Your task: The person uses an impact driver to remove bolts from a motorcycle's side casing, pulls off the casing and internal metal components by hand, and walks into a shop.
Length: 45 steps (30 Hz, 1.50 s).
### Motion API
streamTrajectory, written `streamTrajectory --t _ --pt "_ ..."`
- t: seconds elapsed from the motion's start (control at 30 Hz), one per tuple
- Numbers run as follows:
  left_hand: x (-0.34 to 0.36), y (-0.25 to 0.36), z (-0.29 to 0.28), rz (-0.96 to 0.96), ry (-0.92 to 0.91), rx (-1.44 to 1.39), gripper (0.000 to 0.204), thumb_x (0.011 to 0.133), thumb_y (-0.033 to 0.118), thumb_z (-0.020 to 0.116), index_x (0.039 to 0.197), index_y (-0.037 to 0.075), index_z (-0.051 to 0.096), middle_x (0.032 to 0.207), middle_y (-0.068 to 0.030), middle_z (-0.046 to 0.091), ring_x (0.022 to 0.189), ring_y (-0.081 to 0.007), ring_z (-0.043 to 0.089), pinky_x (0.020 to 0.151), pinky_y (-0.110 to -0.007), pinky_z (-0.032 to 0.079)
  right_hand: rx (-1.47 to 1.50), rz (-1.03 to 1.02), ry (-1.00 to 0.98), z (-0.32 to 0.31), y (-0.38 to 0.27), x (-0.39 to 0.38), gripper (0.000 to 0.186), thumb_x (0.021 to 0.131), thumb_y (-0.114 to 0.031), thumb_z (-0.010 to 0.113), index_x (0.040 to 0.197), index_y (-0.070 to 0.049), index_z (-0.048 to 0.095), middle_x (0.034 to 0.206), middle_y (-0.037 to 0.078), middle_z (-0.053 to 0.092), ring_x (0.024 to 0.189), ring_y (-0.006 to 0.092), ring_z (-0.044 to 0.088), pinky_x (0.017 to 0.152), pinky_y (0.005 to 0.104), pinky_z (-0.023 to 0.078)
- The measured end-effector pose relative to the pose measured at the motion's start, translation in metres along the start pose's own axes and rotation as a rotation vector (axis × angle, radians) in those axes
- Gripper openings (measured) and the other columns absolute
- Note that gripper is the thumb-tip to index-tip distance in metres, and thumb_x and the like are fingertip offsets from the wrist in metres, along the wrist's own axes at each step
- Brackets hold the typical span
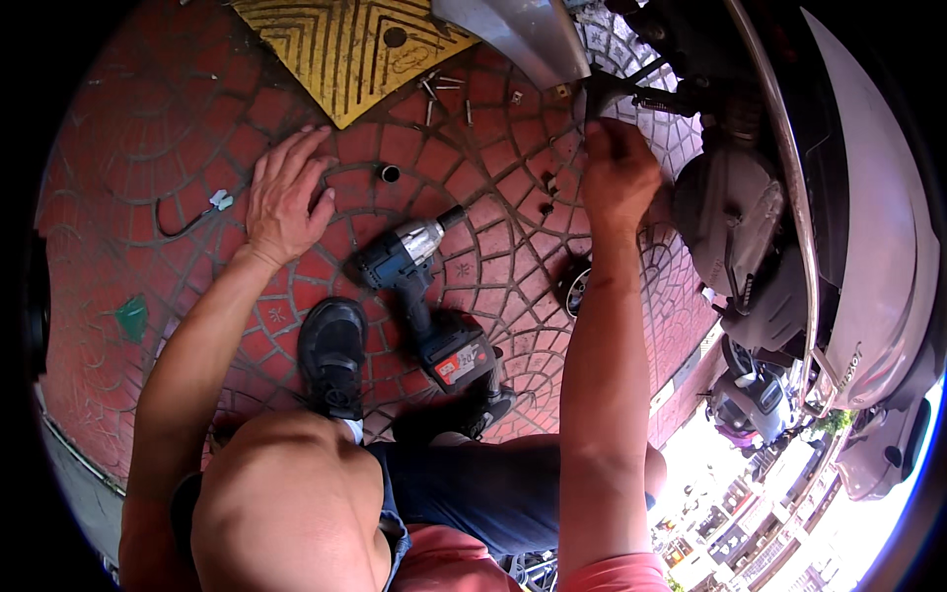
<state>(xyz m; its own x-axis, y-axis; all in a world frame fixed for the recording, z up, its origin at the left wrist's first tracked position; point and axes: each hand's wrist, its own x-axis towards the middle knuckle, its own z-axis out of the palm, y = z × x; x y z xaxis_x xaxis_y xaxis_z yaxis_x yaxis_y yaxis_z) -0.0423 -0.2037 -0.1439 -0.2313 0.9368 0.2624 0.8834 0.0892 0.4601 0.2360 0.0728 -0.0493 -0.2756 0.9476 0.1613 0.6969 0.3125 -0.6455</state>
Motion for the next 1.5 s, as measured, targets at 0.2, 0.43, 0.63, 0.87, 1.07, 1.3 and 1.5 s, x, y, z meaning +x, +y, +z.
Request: streamTrajectory --t 0.2,0.43,0.63,0.87,1.07,1.3,1.5 --pt "-0.001 0.0 -0.001 -0.031 -0.023 0.003 0.034 0.08 0.015 0.069 0.113 0.007 0.065 0.15 -0.0106 0.052 0.143 -0.0311 0.045 0.112 -0.048 0.037 -0.148 -0.089 -0.358 0.11 -0.061 -0.031 0.026 0.087 -0.028 0.076 0.103 -0.008 0.077 0.09 0.014 0.077 0.086 0.0312 0.076 0.079 0.0405 0.057" --pt "-0.002 -0.001 -0.002 -0.048 -0.03 0.007 0.035 0.08 0.015 0.069 0.113 0.007 0.065 0.15 -0.0103 0.052 0.143 -0.0307 0.044 0.112 -0.048 0.036 -0.303 0.134 -0.364 0.14 -0.08 -0.036 0.039 0.083 -0.042 0.078 0.103 -0.009 0.077 0.098 0.015 0.078 0.099 0.0347 0.074 0.086 0.0455 0.056" --pt "0.003 0.005 0.002 -0.044 -0.032 0.007 0.036 0.08 0.015 0.068 0.115 0.008 0.064 0.152 -0.0093 0.051 0.144 -0.0311 0.044 0.113 -0.048 0.036 -0.298 0.257 -0.368 0.163 -0.055 -0.018 0.048 0.084 -0.043 0.076 0.113 -0.004 0.073 0.103 0.019 0.077 0.099 0.0323 0.075 0.089 0.0429 0.057" --pt "-0.001 0.003 0.003 -0.039 -0.022 0.044 0.036 0.081 0.014 0.067 0.116 0.008 0.063 0.153 -0.009 0.05 0.144 -0.0316 0.044 0.114 -0.048 0.035 1.059 0.754 -0.332 0.095 -0.021 -0.012 0.018 0.087 -0.012 0.064 0.101 -0.001 0.067 0.096 0.014 0.075 0.088 0.0231 0.073 0.076 0.037 0.057" --pt "-0.005 0.001 0.006 -0.03 -0.028 0.058 0.035 0.083 0.013 0.067 0.118 0.007 0.063 0.154 -0.0086 0.048 0.144 -0.0317 0.044 0.114 -0.049 0.036 1.683 0.636 0.133 -0.015 0.038 0.03 0.025 0.095 -0.016 0.049 0.104 -0.001 0.067 0.1 0.009 0.074 0.092 0.0232 0.071 0.081 0.0386 0.057" --pt "-0.003 0.004 0.007 -0.022 -0.003 0.072 0.035 0.083 0.014 0.068 0.116 0.008 0.063 0.154 -0.0081 0.049 0.144 -0.0306 0.044 0.114 -0.048 0.037 1.726 0.603 0.301 -0.036 0.053 0.067 0.013 0.092 -0.007 0.053 0.097 -0.004 0.065 0.086 0.007 0.071 0.075 0.0172 0.069 0.073 0.0317 0.059" --pt "-0.003 0.005 0.006 -0.021 -0.016 0.072 0.036 0.083 0.011 0.067 0.118 0.007 0.063 0.155 -0.0092 0.048 0.145 -0.0323 0.043 0.115 -0.048 0.037 1.755 0.653 0.317 -0.033 0.058 0.082 0.015 0.093 -0.007 0.051 0.099 -0.005 0.065 0.086 0.008 0.072 0.076 0.0196 0.07 0.074 0.0338 0.058"
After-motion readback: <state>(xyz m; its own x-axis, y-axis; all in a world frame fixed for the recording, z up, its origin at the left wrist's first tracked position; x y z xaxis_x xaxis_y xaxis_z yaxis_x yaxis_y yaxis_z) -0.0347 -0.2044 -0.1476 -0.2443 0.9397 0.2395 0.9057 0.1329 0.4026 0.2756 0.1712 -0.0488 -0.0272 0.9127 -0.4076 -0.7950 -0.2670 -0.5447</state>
